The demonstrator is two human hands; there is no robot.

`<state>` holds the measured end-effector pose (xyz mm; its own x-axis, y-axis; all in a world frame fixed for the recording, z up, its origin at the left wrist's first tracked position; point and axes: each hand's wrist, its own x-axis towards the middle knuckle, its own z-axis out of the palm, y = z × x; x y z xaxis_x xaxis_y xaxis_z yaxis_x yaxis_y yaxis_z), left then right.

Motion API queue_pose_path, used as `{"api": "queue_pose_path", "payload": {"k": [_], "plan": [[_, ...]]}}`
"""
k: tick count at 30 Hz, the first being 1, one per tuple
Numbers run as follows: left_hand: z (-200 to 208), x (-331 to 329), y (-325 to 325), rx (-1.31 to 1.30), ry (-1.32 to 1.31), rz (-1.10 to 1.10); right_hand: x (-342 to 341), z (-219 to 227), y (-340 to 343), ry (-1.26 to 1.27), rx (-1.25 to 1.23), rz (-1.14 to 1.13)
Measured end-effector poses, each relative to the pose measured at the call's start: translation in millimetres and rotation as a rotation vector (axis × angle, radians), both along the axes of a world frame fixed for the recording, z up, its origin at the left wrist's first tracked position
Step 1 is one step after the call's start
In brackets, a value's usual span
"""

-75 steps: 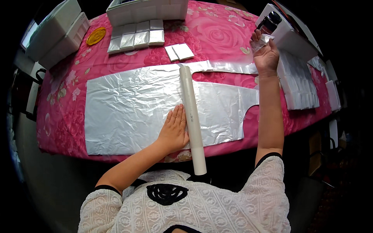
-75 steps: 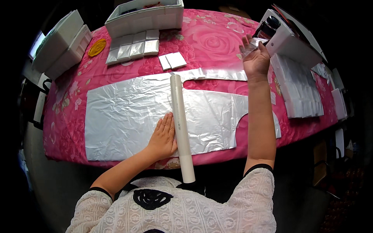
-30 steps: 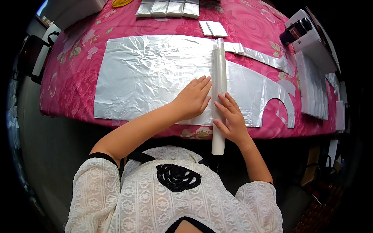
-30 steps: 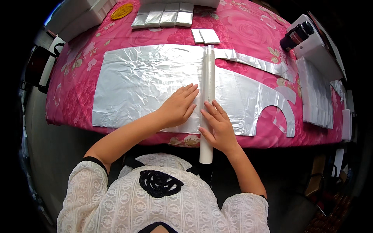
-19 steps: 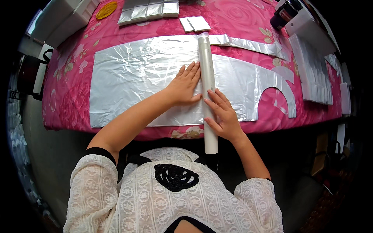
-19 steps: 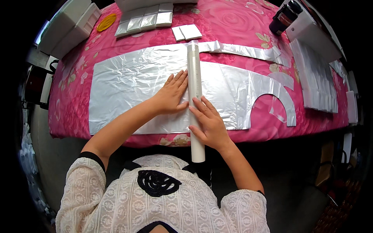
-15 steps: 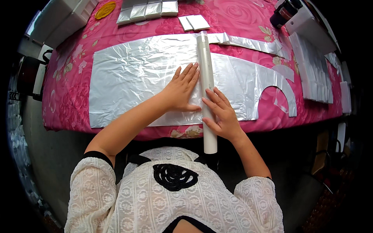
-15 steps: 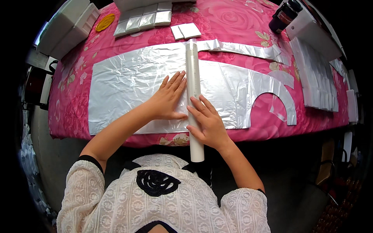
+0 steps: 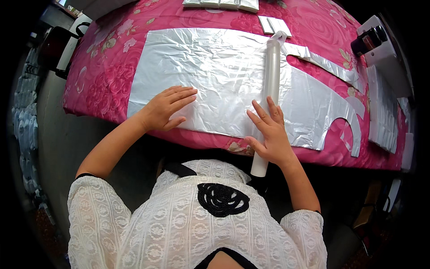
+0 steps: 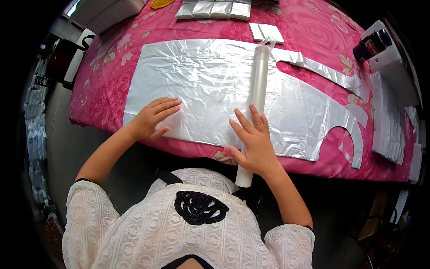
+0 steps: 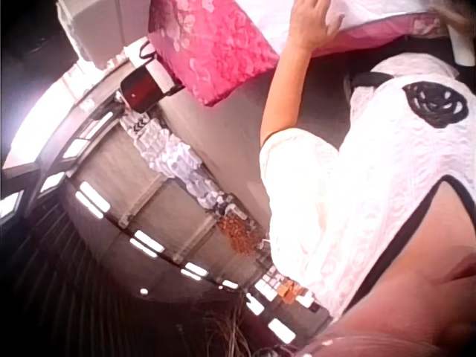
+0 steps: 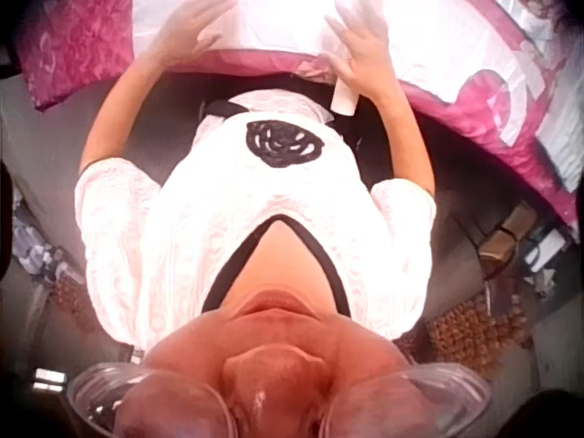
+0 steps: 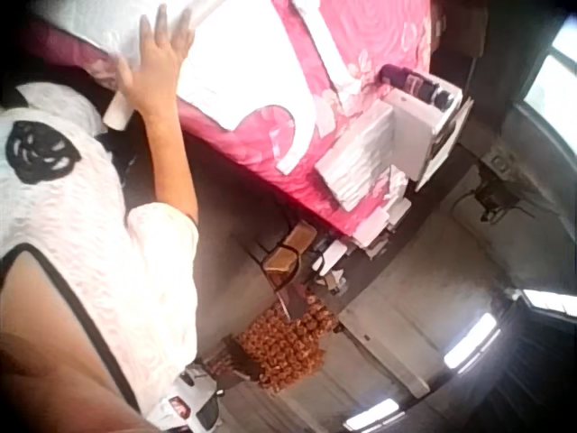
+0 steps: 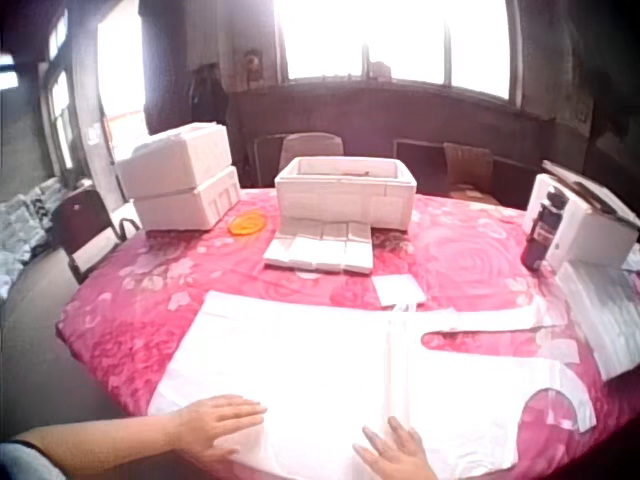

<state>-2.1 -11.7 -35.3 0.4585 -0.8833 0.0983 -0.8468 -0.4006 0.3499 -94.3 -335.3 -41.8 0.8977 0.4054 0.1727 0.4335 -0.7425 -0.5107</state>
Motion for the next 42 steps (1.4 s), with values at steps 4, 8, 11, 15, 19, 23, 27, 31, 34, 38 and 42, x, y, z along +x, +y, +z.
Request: {"api": "queue_pose_path", "payload": {"k": [4, 8, 11, 15, 19, 23, 27, 31, 34, 38, 42], "plan": [[-6.0, -5.3, 52.2, 0.277, 0.025, -0.051, 15.2, 11.4, 54.7, 0.160, 0.255, 0.327], [-2.4, -7.4, 82.6, 0.290, -0.037, 0.002, 26.4, 16.6, 60.9, 0.041, 0.286, 0.410], [-2.3, -32.9, 115.2, 0.234, -0.083, 0.152, 35.4, 2.9, 32.3, -0.121, 0.144, 0.252], [-7.7, -59.3, 131.9, 0.029, -0.149, 0.308, 41.2, -10.3, 11.7, -0.087, -0.103, 0.283], [-15.8, -67.0, 122.0, -0.079, -0.088, 0.382, 53.3, -8.9, 36.1, -0.045, -0.207, 0.405], [-13.6, -88.8, 106.6, -0.315, 0.073, 0.585, 78.7, -11.2, 88.2, -0.106, -0.195, 0.525], [-16.0, -112.8, 89.3, -0.639, 0.310, 0.851, 103.8, -15.3, 167.8, -0.154, -0.022, 0.654], [-18.0, -130.4, 79.7, -0.802, 0.581, 1.049, 121.6, -9.9, 258.6, -0.088, -0.014, 0.718], [-17.3, -132.8, 73.2, -0.744, 0.551, 1.062, 126.8, -14.2, 297.1, -0.332, 0.205, 0.573], [-13.9, -134.8, 74.8, -0.640, 0.521, 1.073, 120.0, 6.8, 263.5, -0.301, 0.356, 0.396], [-11.4, -128.3, 78.3, -0.598, 0.537, 1.092, 140.8, -19.2, 223.7, -0.223, 0.039, 0.461]]}}
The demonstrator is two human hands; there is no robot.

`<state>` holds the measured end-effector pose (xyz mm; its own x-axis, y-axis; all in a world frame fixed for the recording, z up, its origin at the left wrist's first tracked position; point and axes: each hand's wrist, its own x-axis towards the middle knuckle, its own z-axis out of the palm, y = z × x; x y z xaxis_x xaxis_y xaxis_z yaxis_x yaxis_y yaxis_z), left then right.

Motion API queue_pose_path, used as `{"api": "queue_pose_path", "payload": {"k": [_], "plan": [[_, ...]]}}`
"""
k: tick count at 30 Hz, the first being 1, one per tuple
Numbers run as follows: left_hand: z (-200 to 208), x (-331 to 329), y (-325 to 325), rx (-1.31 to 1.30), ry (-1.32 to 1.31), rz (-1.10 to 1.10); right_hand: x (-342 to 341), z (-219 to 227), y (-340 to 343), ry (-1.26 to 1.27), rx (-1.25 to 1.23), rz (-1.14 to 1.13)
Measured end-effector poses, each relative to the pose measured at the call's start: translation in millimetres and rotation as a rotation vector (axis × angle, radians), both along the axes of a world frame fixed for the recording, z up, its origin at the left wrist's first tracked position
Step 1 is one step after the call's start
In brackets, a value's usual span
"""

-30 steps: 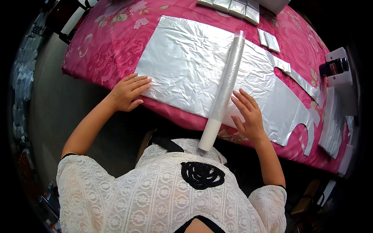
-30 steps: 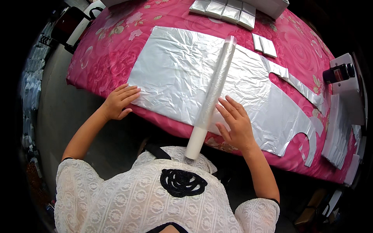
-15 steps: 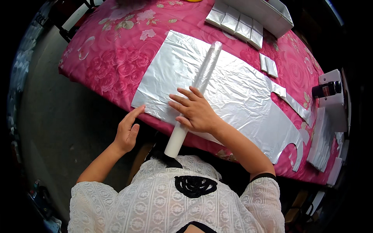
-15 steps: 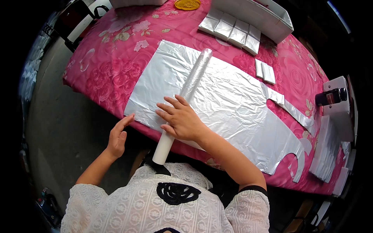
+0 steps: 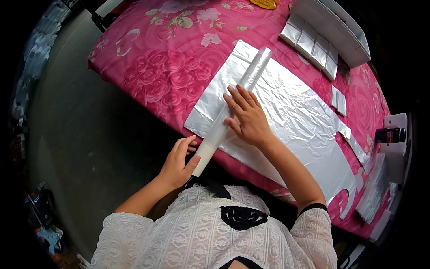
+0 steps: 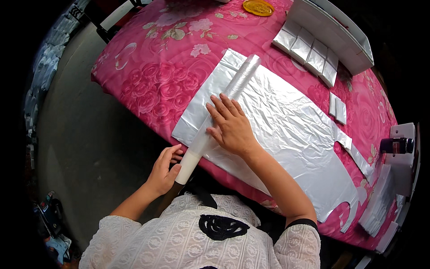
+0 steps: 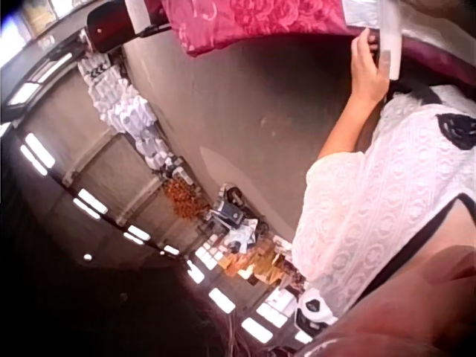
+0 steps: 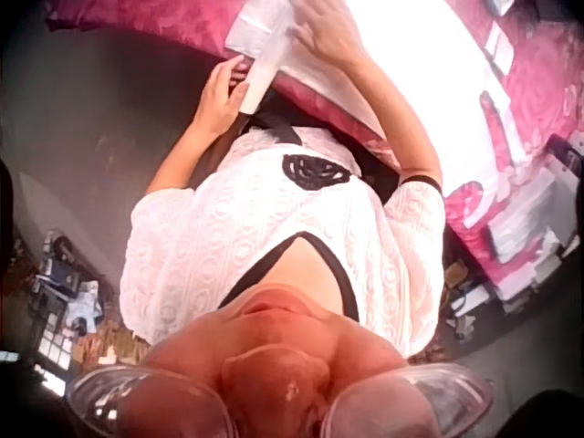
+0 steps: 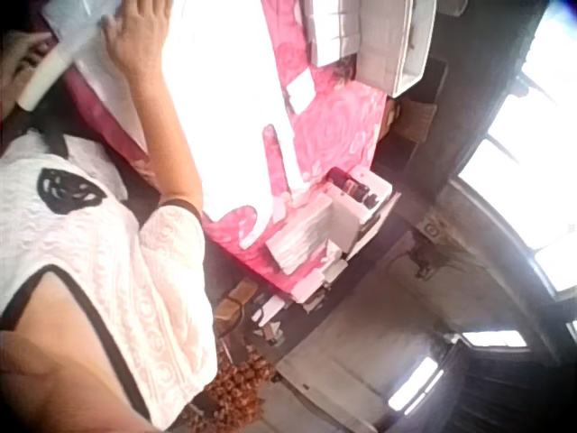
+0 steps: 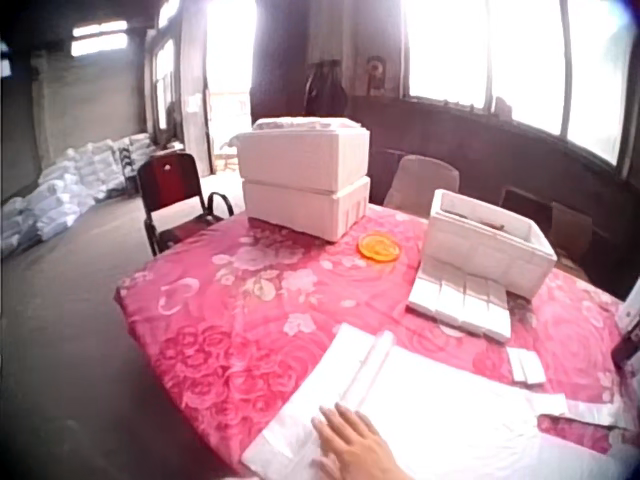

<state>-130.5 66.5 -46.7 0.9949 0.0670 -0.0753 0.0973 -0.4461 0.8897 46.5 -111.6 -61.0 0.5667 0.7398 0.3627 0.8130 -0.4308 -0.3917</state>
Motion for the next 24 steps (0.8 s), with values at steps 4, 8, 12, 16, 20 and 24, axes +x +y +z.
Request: {"api": "queue_pose_path", "payload": {"k": [4, 8, 12, 16, 20, 24], "plan": [[-6.7, 9.2, 2.8, 0.174, 0.041, 0.019, 18.3, -7.2, 29.5, 0.003, -0.088, 0.148], [12.6, 22.5, 4.8, 0.474, 0.219, 0.093, 14.1, -2.8, 76.8, 0.028, -0.108, 0.003], [-0.3, 16.1, 15.7, 0.349, 0.131, 0.121, -4.7, -19.6, 102.5, 0.094, 0.177, -0.385], [10.9, 6.8, 6.4, -0.335, 0.314, 0.043, -14.6, -3.8, 91.6, 0.755, 0.716, -0.390], [28.3, 7.6, -2.8, -1.403, 0.487, -0.301, -13.8, 51.4, 52.5, 1.704, 1.234, 0.000], [47.0, 23.2, -26.5, -1.012, 0.615, -0.195, -10.7, 69.7, 17.1, 1.467, 1.100, -0.143]]}}
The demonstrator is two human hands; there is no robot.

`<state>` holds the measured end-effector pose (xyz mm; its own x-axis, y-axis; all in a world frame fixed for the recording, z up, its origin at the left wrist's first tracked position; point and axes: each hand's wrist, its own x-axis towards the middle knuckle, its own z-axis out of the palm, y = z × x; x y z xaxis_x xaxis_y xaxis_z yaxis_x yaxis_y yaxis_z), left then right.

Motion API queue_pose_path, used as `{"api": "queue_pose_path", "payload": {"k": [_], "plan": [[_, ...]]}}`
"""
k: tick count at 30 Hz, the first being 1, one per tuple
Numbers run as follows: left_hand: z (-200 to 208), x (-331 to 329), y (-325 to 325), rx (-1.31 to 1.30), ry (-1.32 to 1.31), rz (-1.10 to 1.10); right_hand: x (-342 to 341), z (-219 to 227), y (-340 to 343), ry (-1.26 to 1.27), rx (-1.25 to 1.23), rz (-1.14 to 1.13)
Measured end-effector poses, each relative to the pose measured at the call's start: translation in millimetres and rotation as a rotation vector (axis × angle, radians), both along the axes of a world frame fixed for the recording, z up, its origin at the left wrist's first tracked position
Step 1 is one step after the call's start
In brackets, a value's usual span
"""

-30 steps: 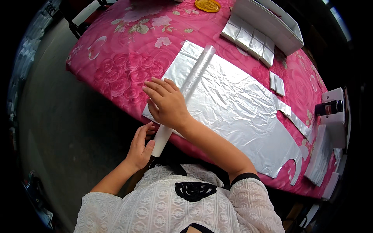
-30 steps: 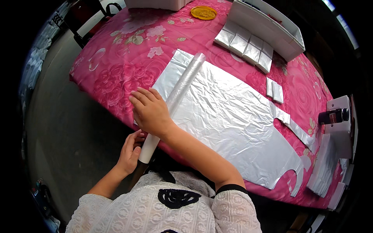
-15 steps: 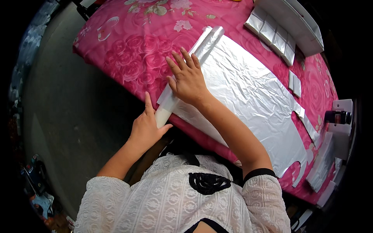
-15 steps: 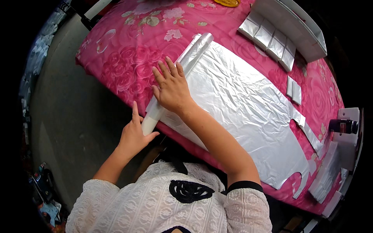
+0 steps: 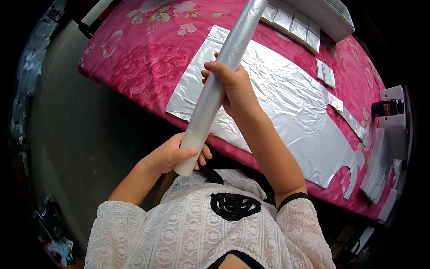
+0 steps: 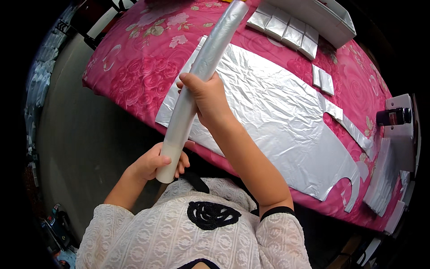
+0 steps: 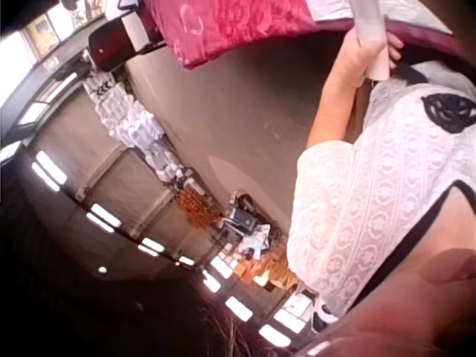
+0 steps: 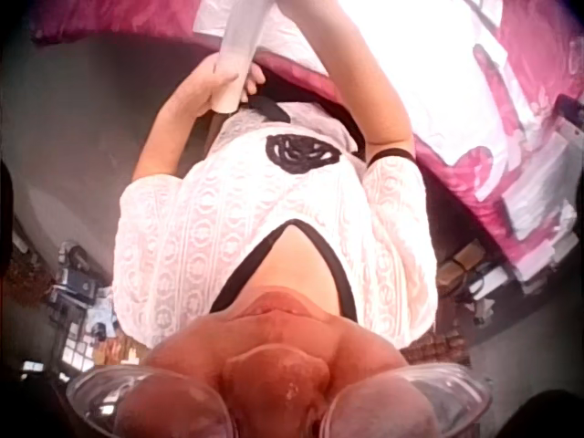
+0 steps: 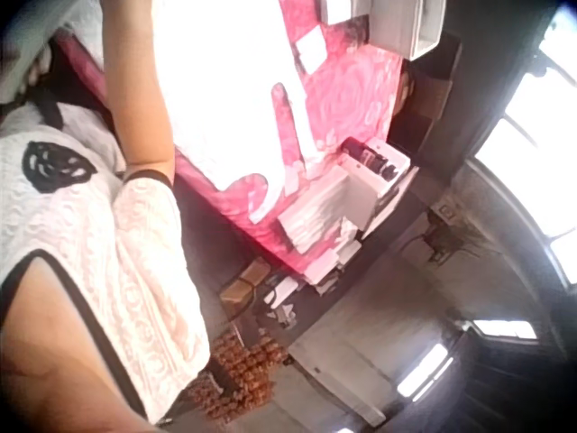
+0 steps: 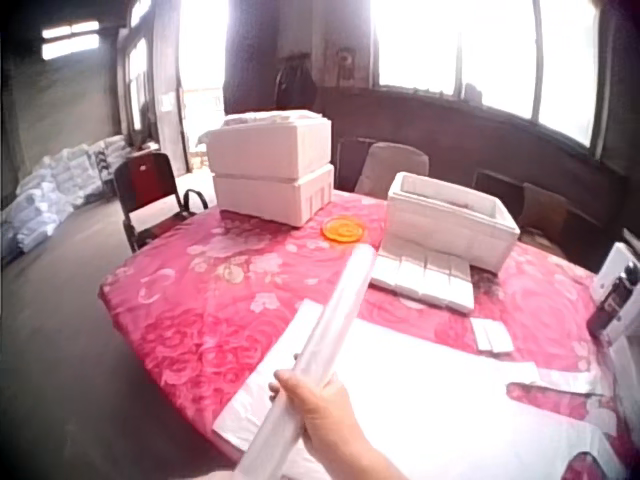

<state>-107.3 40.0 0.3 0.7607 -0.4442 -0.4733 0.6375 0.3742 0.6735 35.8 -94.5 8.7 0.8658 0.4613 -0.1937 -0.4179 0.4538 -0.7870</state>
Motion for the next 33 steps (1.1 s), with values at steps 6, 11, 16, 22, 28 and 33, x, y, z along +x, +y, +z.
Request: {"api": "queue_pose_path", "payload": {"k": [6, 11, 16, 22, 28, 33], "plan": [[-2.1, 2.9, -44.4, 0.158, -0.101, -0.063, -15.6, 3.7, -44.2, -0.034, 0.024, -0.093], [-6.0, 0.1, -63.4, 0.074, -0.067, -0.118, -33.1, -7.6, -65.2, -0.023, 0.118, -0.131], [-14.0, 3.2, -70.6, 0.022, -0.107, -0.181, -46.5, -14.5, -78.8, 0.003, 0.104, -0.177], [-38.2, 14.4, -79.9, 0.371, -0.218, -0.109, -67.3, -53.7, -80.1, 0.079, -0.025, -0.277], [-47.0, -1.9, -49.7, 0.122, -0.001, -0.409, -20.0, -70.7, -147.4, 0.176, 0.071, -0.498], [-55.8, -20.8, -35.2, 0.002, 0.213, -0.466, 13.8, -81.1, -222.6, 0.002, -0.405, -0.613]]}}
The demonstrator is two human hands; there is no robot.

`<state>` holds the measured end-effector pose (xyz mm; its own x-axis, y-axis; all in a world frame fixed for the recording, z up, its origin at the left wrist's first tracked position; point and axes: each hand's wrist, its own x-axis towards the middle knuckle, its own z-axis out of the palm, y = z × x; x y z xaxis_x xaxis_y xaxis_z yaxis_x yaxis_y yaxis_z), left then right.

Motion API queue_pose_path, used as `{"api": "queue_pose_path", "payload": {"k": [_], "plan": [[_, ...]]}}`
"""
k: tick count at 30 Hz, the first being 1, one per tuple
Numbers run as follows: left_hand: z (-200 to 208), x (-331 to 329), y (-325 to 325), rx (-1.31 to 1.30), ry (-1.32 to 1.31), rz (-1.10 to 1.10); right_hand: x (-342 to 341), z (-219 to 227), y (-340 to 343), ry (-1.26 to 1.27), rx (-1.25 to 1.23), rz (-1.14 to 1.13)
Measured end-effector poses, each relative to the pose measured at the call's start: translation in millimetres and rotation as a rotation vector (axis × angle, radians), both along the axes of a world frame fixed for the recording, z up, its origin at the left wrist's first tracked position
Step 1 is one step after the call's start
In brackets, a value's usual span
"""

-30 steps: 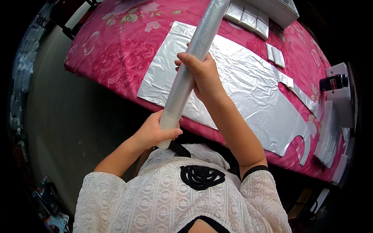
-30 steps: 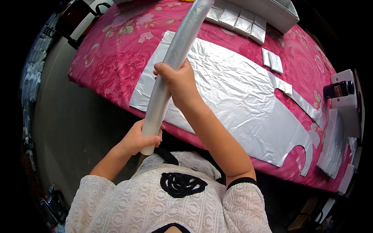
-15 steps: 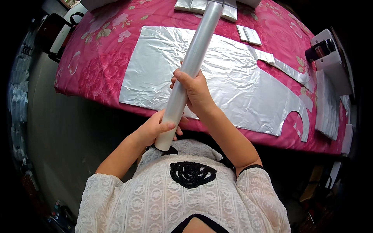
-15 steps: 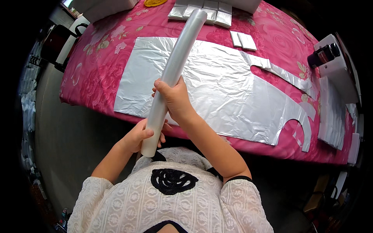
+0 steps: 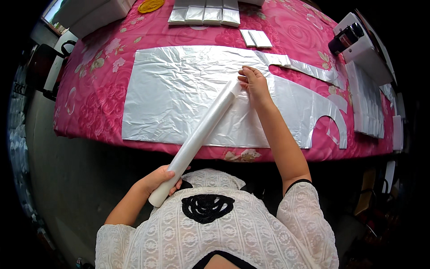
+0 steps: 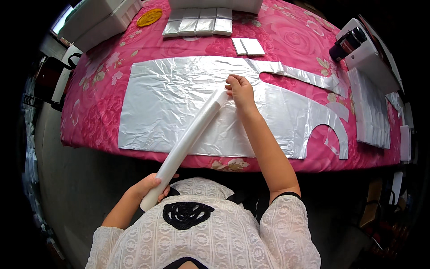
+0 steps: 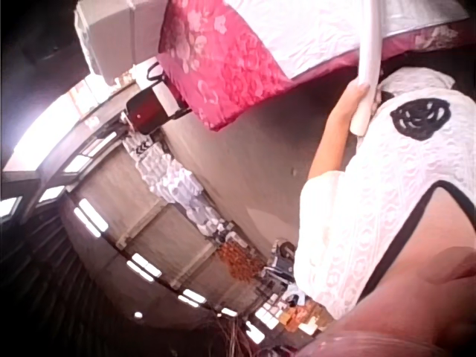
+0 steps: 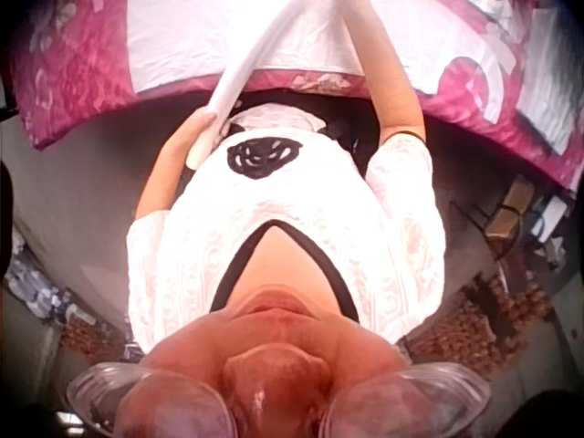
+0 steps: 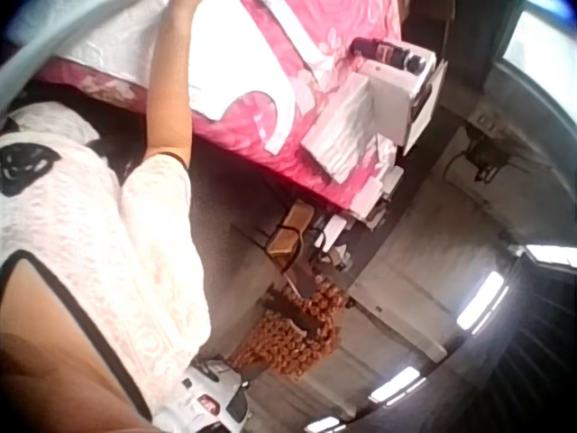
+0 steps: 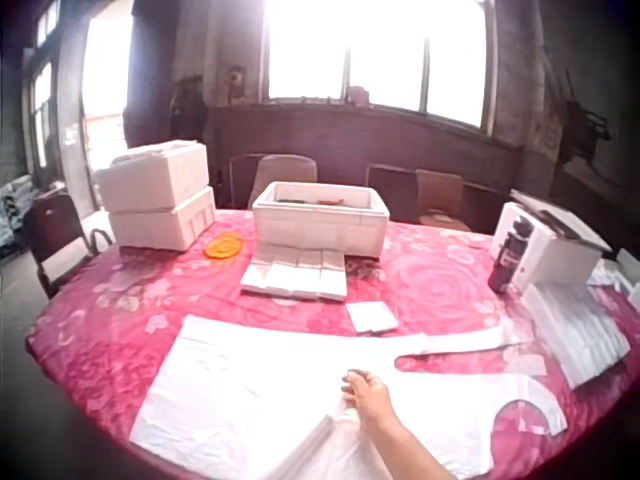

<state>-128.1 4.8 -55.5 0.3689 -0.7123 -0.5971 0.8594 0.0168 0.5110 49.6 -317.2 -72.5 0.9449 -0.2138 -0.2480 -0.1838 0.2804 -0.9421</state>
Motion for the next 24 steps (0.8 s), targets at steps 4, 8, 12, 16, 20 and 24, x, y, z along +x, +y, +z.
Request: {"api": "queue_pose_path", "payload": {"k": [4, 8, 12, 16, 20, 24], "plan": [[-1.6, -4.7, 3.5, -0.080, 0.101, 0.069, -0.5, 10.7, -22.6, 0.121, -0.236, 0.314], [-5.3, -3.6, 4.8, -0.151, 0.156, 0.074, -1.5, 15.0, -19.2, 0.193, -0.306, 0.546], [-8.1, -4.6, 7.0, -0.135, 0.146, 0.085, -3.9, 17.3, -5.9, 0.086, -0.327, 0.610], [-7.7, -3.0, 15.7, -0.113, 0.109, 0.050, 2.8, 16.6, -12.5, 0.081, -0.413, 0.483], [-8.8, -7.7, 43.7, 0.008, 0.090, -0.044, 23.8, 4.9, -59.3, -0.036, -0.568, 0.247], [-10.0, -19.1, 85.3, 0.068, 0.192, -0.164, 33.9, 2.4, -116.2, -0.060, -0.681, 0.013]]}}
